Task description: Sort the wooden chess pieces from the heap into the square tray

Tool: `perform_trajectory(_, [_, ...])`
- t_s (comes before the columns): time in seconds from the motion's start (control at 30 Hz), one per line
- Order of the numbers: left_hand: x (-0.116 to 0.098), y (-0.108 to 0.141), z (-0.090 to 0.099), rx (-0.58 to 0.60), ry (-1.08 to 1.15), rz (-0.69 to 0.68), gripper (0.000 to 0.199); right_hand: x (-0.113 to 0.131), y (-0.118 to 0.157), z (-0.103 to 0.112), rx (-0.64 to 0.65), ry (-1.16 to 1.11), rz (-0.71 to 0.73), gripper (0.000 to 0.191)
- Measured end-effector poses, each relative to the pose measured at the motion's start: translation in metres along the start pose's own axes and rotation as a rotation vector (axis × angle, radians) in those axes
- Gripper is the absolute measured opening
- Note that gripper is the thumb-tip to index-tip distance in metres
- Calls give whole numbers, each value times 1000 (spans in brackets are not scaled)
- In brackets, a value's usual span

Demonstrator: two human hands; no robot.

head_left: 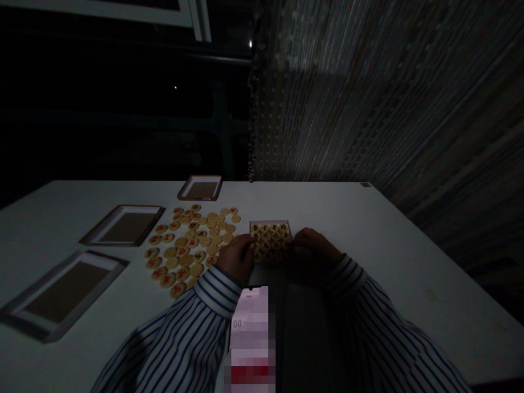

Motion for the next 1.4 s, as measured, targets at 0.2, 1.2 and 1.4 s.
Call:
perform_trajectory(0.2, [0,0,0,27,5,23,26,2,1,-3,43,2,-9,20])
perform_trajectory(1.2, [1,0,-1,28,6,10,26,9,0,2,62,-14,-16,18])
perform_trajectory(1.4, [1,0,-2,42,9,23,25,5,0,2,32,10,-31,21])
Point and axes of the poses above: each hand's wrist, its own y-axis away from the middle knuckle, its own z-axis out of the back of the hand, x = y × z, the point moved 9 cm from there along -y, towards the middle knuckle, and after that the axes turned 3 degrees about -z, right-handed, at the moved point
